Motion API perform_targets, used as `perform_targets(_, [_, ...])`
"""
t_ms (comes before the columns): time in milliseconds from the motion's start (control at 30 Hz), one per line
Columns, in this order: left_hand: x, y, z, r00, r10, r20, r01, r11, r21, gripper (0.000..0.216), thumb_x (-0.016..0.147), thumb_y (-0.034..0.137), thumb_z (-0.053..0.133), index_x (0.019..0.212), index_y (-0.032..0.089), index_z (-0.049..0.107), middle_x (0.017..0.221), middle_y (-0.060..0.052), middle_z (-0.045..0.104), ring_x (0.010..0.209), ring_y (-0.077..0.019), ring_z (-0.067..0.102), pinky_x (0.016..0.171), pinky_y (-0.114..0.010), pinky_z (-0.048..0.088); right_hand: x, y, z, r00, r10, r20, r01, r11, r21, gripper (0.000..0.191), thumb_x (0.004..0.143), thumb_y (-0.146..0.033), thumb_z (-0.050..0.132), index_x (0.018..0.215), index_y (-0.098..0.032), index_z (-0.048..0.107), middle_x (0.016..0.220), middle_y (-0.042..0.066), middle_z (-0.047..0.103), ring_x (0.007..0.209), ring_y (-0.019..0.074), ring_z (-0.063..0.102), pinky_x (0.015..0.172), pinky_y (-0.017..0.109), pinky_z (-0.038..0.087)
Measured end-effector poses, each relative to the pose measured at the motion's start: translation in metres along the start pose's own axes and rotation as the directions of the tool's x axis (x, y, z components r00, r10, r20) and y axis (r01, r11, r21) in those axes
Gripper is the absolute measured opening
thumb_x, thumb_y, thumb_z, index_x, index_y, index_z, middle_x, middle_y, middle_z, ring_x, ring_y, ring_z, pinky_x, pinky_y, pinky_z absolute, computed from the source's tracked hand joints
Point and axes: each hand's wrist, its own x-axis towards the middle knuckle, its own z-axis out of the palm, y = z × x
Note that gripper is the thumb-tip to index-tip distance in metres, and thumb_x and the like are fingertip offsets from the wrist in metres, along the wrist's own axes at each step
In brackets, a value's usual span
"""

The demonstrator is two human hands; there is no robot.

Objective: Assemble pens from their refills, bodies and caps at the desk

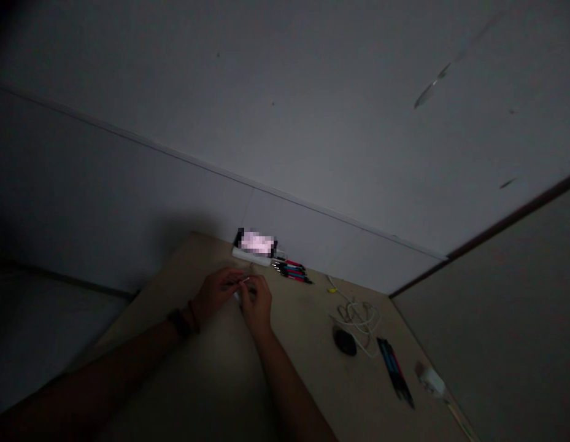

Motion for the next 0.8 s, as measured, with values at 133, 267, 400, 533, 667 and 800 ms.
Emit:
perform_targets(133, [0.002, -0.002, 0.001, 0.999, -0.010, -0.036, 0.012, 0.999, 0.033, 0.025, 0.085, 0.019, 0.066, 0.109, 0.018, 0.070, 0.106, -0.009, 0.075, 0.095, -0.0207, 0.073, 0.085, -0.035, 0.061, 0.002, 0.011, -0.004, 0.997, 0.071, -0.040, -0.070, 0.997, 0.035, 0.034, 0.088, -0.040, 0.067, 0.115, -0.021, 0.065, 0.106, 0.008, 0.069, 0.098, 0.0221, 0.065, 0.081, 0.033, 0.054])
perform_targets(267, [0.005, -0.005, 0.001, 0.990, -0.050, -0.134, 0.064, 0.993, 0.100, 0.021, 0.086, 0.019, 0.065, 0.106, 0.018, 0.071, 0.102, -0.009, 0.075, 0.093, -0.0208, 0.072, 0.084, -0.034, 0.060, 0.015, 0.034, -0.011, 0.997, 0.043, -0.058, -0.051, 0.988, -0.148, 0.031, 0.094, -0.043, 0.055, 0.107, -0.017, 0.067, 0.108, 0.011, 0.068, 0.101, 0.0235, 0.063, 0.089, 0.037, 0.050])
perform_targets(400, [0.006, -0.005, -0.001, 0.982, -0.098, -0.160, 0.116, 0.987, 0.112, 0.019, 0.087, 0.023, 0.064, 0.103, 0.018, 0.072, 0.101, -0.008, 0.075, 0.090, -0.0201, 0.072, 0.084, -0.033, 0.060, 0.029, 0.052, -0.010, 0.999, -0.022, -0.026, 0.009, 0.905, -0.426, 0.029, 0.094, -0.035, 0.053, 0.110, -0.016, 0.069, 0.110, 0.013, 0.067, 0.108, 0.0266, 0.058, 0.099, 0.042, 0.045])
perform_targets(533, [0.006, -0.003, -0.002, 0.979, -0.143, -0.142, 0.158, 0.983, 0.098, 0.020, 0.089, 0.030, 0.062, 0.099, 0.018, 0.073, 0.100, -0.008, 0.076, 0.090, -0.0204, 0.072, 0.082, -0.032, 0.059, 0.036, 0.056, -0.002, 0.997, 0.001, 0.080, 0.047, 0.804, -0.593, 0.033, 0.096, -0.029, 0.050, 0.121, -0.017, 0.068, 0.115, 0.015, 0.065, 0.112, 0.0272, 0.056, 0.099, 0.040, 0.043])
perform_targets(667, [0.007, -0.001, -0.003, 0.973, -0.175, -0.150, 0.190, 0.977, 0.092, 0.023, 0.088, 0.036, 0.062, 0.095, 0.017, 0.073, 0.096, -0.008, 0.076, 0.084, -0.0201, 0.071, 0.079, -0.032, 0.057, 0.041, 0.052, 0.003, 0.989, 0.053, 0.139, 0.061, 0.705, -0.706, 0.037, 0.097, -0.028, 0.050, 0.128, -0.020, 0.067, 0.116, 0.015, 0.064, 0.113, 0.0277, 0.054, 0.098, 0.039, 0.042])
perform_targets(800, [0.007, 0.001, -0.003, 0.973, -0.180, -0.146, 0.193, 0.977, 0.084, 0.026, 0.088, 0.040, 0.061, 0.088, 0.017, 0.073, 0.086, -0.007, 0.075, 0.078, -0.0192, 0.070, 0.075, -0.030, 0.056, 0.044, 0.050, 0.003, 0.985, 0.080, 0.154, 0.066, 0.649, -0.758, 0.037, 0.097, -0.028, 0.051, 0.129, -0.019, 0.067, 0.117, 0.015, 0.064, 0.114, 0.0287, 0.053, 0.098, 0.039, 0.041])
